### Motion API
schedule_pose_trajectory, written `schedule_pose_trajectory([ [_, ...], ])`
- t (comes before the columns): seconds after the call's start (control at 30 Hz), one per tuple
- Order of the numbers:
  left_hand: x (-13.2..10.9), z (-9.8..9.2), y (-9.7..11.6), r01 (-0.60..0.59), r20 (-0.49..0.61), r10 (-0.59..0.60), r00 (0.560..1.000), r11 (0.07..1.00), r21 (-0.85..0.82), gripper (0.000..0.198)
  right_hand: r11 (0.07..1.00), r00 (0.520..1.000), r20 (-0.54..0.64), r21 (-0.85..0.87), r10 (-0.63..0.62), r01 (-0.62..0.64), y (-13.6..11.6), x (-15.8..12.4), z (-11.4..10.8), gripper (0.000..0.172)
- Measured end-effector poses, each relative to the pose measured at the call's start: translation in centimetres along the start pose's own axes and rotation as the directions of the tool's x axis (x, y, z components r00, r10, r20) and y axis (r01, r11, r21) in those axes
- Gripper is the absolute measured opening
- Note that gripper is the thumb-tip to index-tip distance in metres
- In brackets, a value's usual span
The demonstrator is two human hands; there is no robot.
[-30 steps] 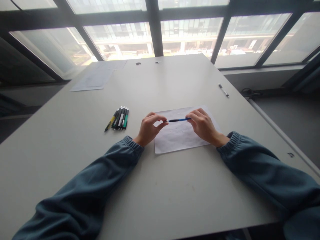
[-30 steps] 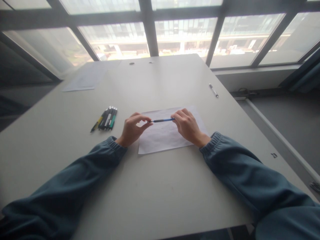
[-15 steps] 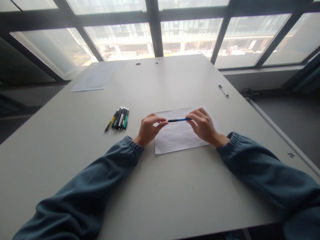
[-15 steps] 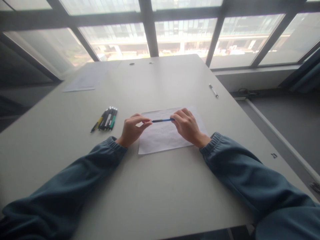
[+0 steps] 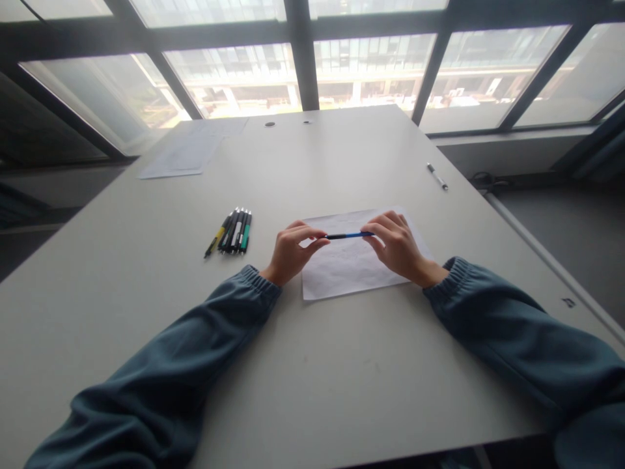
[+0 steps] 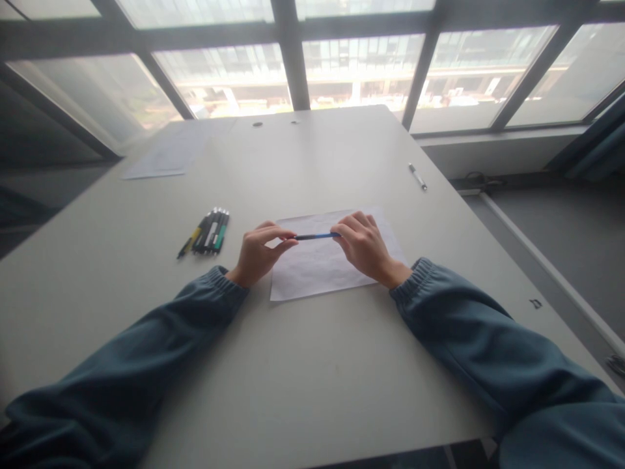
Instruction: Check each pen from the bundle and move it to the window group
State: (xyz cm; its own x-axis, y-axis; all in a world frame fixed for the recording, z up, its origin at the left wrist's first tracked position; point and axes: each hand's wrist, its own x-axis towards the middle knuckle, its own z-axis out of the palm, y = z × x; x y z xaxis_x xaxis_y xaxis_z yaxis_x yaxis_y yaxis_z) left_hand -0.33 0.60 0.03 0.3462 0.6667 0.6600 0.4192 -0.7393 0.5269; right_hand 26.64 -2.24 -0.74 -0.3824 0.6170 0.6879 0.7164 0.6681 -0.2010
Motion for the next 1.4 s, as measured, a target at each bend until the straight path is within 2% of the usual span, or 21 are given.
schedule_pose_trajectory([
  [0.43,0.03,-0.02,0.1,0.0,-0.019,0.0,1.0,1.0,-0.011,0.024,0.999,0.999,0.024,0.031,-0.041,0.04,0.15,-0.05,0.05,0.01],
  [0.8,0.22,-0.18,0.08,-0.097,-0.013,0.097,0.995,0.995,-0.008,0.017,0.998,0.997,0.064,0.055,-0.032,0.028,0.22,-0.13,0.24,0.02],
  [0.87,0.25,-0.18,0.16,-0.082,0.012,0.082,0.997,0.997,0.0,0.023,0.998,0.998,0.064,0.061,-0.025,0.021,0.16,-0.13,0.25,0.02],
  [1.0,0.17,-0.05,0.12,-0.028,0.048,0.027,0.998,1.0,0.013,0.051,0.997,0.998,0.07,0.074,-0.01,0.005,0.08,-0.1,0.2,0.022],
  [1.1,0.01,0.0,0.01,0.051,0.038,-0.052,0.998,0.998,0.023,0.048,0.997,0.998,0.057,0.08,-0.005,0.001,0.1,-0.09,0.17,0.022],
  [1.23,-0.21,-0.09,0.01,0.13,0.116,-0.131,0.985,0.991,0.019,0.069,0.997,0.999,0.045,0.081,-0.016,0.013,0.14,-0.13,0.16,0.021],
  [1.4,-0.31,-0.05,-0.02,0.135,0.138,-0.136,0.981,0.991,0.017,0.07,0.996,0.999,0.032,0.08,-0.033,0.031,0.09,-0.13,0.08,0.02],
])
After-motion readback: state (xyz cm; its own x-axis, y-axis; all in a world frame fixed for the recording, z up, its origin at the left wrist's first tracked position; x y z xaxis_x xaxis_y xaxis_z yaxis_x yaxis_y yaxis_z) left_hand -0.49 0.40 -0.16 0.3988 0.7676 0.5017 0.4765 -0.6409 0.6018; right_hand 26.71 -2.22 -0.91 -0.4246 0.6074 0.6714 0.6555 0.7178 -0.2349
